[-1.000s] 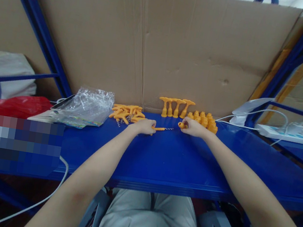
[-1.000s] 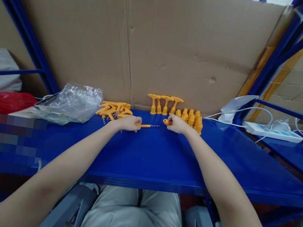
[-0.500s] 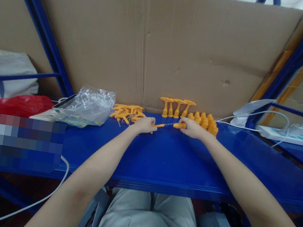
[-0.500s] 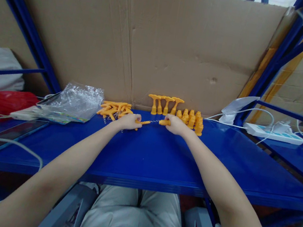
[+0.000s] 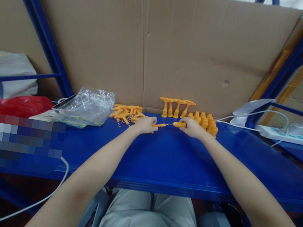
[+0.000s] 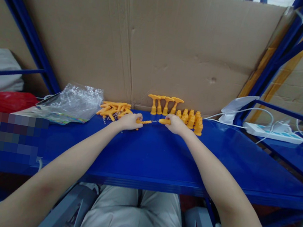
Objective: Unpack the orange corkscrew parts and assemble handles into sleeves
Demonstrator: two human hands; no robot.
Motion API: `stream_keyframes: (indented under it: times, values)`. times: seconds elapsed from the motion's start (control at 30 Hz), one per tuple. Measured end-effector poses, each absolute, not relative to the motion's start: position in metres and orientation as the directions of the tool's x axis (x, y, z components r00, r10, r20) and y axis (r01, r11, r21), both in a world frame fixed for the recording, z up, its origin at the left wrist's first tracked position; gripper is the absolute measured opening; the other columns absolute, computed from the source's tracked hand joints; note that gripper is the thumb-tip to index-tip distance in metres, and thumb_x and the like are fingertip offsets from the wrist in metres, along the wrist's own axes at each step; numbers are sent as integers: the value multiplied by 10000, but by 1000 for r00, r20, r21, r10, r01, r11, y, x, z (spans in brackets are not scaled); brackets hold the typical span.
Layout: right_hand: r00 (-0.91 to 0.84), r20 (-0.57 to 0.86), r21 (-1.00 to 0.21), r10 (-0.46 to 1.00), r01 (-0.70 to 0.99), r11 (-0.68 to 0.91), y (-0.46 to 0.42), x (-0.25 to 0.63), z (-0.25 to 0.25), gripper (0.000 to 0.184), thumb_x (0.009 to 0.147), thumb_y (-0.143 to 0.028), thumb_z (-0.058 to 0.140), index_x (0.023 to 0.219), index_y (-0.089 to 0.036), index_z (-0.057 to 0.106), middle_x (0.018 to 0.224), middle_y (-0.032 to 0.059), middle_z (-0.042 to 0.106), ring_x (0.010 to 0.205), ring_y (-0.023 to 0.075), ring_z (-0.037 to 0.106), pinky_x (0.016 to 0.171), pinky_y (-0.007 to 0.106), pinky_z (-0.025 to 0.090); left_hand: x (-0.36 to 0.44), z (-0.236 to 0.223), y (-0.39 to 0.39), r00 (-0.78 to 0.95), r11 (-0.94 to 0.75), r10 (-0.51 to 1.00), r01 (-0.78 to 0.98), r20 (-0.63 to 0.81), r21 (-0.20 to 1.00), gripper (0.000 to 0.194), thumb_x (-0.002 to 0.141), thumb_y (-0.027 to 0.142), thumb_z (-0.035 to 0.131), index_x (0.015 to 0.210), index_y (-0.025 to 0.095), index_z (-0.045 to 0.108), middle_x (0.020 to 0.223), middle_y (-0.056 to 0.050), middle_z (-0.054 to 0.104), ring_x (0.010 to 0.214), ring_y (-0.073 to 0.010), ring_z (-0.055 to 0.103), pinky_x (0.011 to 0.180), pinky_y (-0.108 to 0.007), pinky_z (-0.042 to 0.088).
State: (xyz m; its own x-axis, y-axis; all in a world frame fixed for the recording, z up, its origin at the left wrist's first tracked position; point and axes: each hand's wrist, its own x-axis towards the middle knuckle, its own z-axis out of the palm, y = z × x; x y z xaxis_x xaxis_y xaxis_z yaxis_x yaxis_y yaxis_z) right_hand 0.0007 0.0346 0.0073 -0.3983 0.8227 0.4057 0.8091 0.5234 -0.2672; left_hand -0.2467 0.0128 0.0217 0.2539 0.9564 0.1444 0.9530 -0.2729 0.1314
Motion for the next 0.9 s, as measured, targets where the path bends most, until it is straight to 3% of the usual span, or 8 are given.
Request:
stream_keyframes:
  times: [0.23,0.5,0.63,0.9]
  values:
    - [-460,496,-249,737,738,628,41,-1,0,245,781,-115,666,1013,-186,700,1057,95,706,989,247,654,903,398,514,-246,19,13,262,-290,941,951,212,109,286,821,297,580,1098,229,590,960,-74,741,918,-268,685,737,-311,465]
    - [-501,546,-254,671,664,703,38,-7,1,292,811,-150,667,1099,-171,719,1074,115,691,993,244,647,910,428,518,-249,10,22,412,-506,834,837,366,210,214,850,240,579,1058,229,531,799,-9,695,775,-191,661,705,-269,453]
    - [-460,530,-320,712,669,671,36,-9,2,283,815,-188,683,1095,-187,730,1053,98,716,963,231,664,890,402,524,-254,8,28,411,-536,820,796,399,281,176,886,319,578,1028,229,524,681,36,645,678,-168,631,673,-255,438]
    - [-422,454,-498,785,609,617,33,-11,4,350,801,-257,713,1139,-167,691,1082,102,710,950,218,673,875,387,544,-254,11,24,329,-487,821,830,467,271,236,856,384,630,1020,231,558,790,11,674,763,-174,638,659,-247,414]
